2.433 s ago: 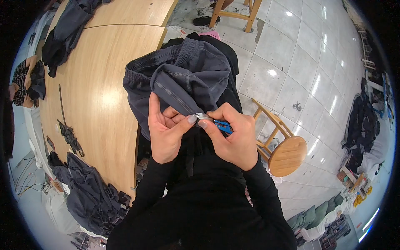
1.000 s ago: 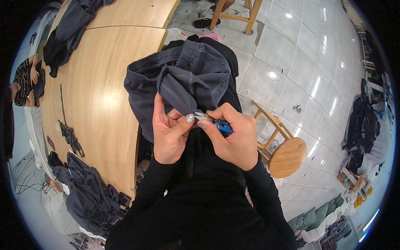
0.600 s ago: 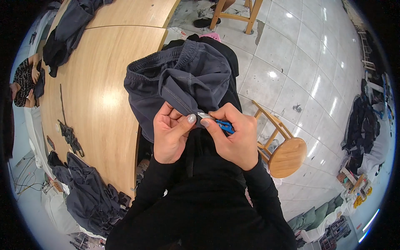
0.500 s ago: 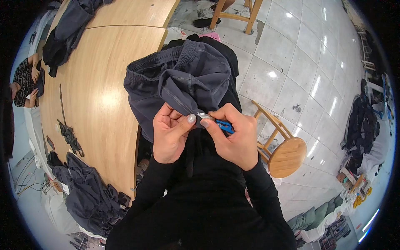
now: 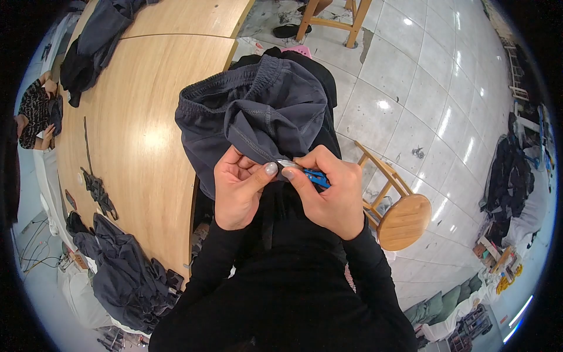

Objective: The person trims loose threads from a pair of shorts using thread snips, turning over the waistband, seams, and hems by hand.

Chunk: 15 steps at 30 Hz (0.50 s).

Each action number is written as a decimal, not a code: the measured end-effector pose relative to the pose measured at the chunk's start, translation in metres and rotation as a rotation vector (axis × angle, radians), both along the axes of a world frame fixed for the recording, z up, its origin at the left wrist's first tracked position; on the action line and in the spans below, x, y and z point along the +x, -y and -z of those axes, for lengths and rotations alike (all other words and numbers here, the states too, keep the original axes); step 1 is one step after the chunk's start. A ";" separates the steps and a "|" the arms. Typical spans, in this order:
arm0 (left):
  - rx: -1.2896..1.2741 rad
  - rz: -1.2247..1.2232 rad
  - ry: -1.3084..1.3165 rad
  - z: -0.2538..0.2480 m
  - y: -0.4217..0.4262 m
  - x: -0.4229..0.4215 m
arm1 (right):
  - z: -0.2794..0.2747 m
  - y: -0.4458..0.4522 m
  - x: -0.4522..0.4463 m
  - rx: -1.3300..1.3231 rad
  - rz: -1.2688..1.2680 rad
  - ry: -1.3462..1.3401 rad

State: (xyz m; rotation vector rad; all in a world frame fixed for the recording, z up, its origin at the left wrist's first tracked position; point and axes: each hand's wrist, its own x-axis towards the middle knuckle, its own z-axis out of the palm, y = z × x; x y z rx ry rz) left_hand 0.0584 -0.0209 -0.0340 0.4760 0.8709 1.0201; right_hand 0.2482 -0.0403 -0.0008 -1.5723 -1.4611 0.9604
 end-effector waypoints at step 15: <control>0.062 0.014 -0.077 -0.002 -0.001 -0.001 | -0.001 0.000 -0.002 0.016 0.006 0.000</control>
